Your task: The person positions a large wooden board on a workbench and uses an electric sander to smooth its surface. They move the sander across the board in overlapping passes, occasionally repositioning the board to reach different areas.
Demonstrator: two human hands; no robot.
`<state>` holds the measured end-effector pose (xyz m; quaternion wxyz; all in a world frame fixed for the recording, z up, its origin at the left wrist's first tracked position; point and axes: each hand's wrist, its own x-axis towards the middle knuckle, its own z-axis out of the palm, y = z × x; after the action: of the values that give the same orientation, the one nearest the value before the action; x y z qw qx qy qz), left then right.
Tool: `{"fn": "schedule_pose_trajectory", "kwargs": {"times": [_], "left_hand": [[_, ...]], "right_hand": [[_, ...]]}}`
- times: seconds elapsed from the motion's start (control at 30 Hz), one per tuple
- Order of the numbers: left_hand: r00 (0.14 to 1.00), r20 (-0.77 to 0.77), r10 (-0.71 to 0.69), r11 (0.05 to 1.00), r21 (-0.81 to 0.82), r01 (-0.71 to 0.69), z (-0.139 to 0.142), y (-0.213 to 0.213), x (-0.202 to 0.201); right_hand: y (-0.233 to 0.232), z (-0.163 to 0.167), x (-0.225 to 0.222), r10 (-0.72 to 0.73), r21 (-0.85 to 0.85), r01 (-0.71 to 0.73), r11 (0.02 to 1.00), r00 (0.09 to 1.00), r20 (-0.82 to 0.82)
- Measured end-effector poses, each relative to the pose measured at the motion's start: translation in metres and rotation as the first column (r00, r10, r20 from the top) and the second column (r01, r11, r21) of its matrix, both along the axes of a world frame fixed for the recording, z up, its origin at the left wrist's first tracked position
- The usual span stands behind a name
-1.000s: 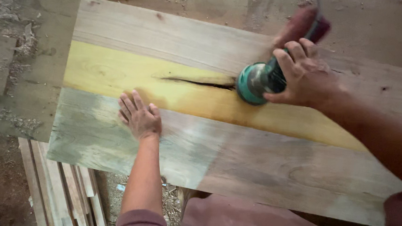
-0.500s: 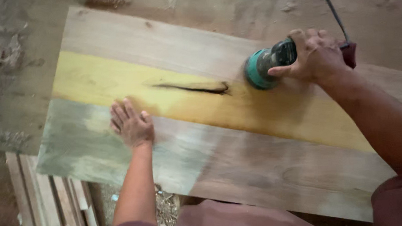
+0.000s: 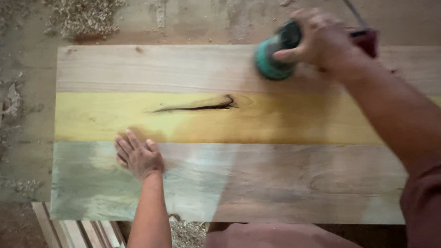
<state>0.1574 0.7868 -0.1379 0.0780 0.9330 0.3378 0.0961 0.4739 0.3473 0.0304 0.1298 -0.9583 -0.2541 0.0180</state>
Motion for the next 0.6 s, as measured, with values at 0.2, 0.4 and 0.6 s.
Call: {"fn": "schedule_pose_trajectory", "kwargs": {"times": [0.2, 0.4, 0.6], "left_hand": [[0.999, -0.020, 0.029, 1.000, -0.003, -0.029, -0.008, -0.003, -0.003], [0.998, -0.045, 0.032, 0.999, 0.005, -0.032, -0.002, -0.009, -0.003], [0.997, -0.065, 0.029, 1.000, -0.008, -0.030, 0.001, -0.011, -0.005]], "right_hand": [[-0.095, 0.005, 0.009, -0.144, -0.084, 0.143, 0.986, 0.989, -0.015], [-0.163, -0.006, 0.009, -0.135, -0.075, 0.121, 0.990, 0.965, -0.226], [-0.130, -0.015, 0.002, -0.075, -0.233, 0.063, 0.970, 0.996, -0.041]]}}
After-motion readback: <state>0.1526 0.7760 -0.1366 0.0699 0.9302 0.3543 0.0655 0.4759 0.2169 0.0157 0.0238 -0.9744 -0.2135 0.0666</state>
